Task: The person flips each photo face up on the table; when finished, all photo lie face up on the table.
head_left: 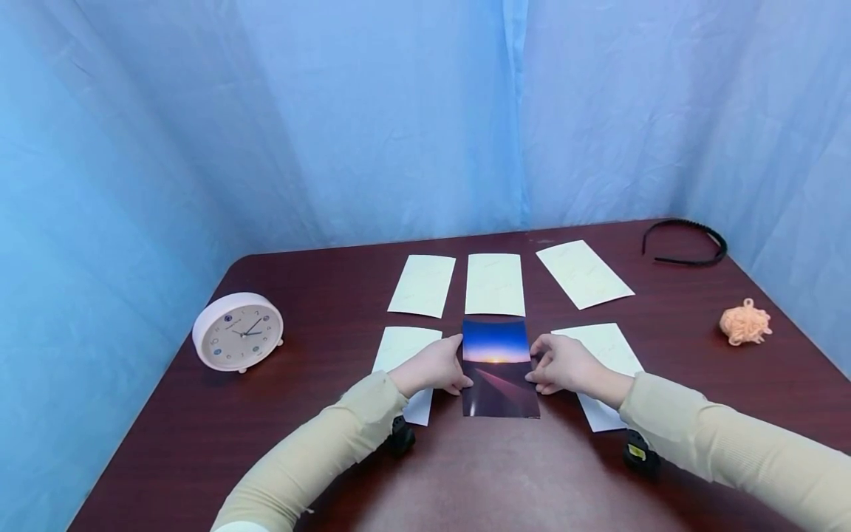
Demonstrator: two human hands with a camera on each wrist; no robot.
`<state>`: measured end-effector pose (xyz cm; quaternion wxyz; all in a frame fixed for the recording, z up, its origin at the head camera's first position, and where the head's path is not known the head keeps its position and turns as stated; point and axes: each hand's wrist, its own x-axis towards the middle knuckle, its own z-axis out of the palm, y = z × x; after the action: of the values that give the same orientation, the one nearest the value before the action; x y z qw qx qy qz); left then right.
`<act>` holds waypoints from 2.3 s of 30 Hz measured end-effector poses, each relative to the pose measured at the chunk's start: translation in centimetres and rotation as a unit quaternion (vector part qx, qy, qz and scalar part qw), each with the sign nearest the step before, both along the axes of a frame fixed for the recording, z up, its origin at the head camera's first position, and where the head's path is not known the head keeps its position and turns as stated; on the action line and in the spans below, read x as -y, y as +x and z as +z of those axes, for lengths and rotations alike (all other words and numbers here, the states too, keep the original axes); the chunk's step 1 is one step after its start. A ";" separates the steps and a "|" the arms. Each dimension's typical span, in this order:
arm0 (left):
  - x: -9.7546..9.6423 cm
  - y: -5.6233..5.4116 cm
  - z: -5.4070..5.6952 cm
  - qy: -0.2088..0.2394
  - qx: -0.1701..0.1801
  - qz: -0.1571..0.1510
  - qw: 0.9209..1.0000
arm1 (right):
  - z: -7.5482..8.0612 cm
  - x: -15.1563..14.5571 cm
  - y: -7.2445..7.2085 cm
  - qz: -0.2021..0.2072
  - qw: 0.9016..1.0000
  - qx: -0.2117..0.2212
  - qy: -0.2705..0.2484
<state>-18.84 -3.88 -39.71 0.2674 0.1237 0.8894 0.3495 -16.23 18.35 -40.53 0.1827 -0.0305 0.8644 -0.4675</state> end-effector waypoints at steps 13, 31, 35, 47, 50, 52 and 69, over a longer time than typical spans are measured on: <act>0.3 0.1 -0.4 -0.009 -0.019 -0.008 1.000 | 0.2 0.2 0.2 0.005 1.000 -0.017 0.005; 1.0 -0.3 1.4 0.056 -0.052 0.019 0.997 | 1.0 -1.2 0.3 0.006 0.998 -0.054 0.019; 0.7 -0.1 2.1 0.062 -0.068 0.020 0.996 | 1.6 -2.0 0.6 0.003 0.998 -0.066 0.024; -0.5 0.8 2.8 0.098 -0.086 0.035 0.991 | 3.4 -5.4 1.3 -0.002 0.994 -0.095 0.058; -1.0 1.0 2.6 0.118 -0.086 0.034 0.989 | 3.5 -6.5 1.6 -0.007 0.991 -0.110 0.079; -1.4 1.2 2.5 0.127 -0.094 0.028 0.987 | 3.5 -7.5 1.7 -0.010 0.988 -0.121 0.093; -6.1 3.1 2.2 0.179 -0.058 -0.003 0.982 | 2.2 -14.2 2.8 0.049 0.952 -0.239 0.185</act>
<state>-15.72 2.27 -37.55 0.1901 0.1924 0.8262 0.4942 -13.38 32.59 -38.38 -0.0042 -0.1493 0.9516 -0.2686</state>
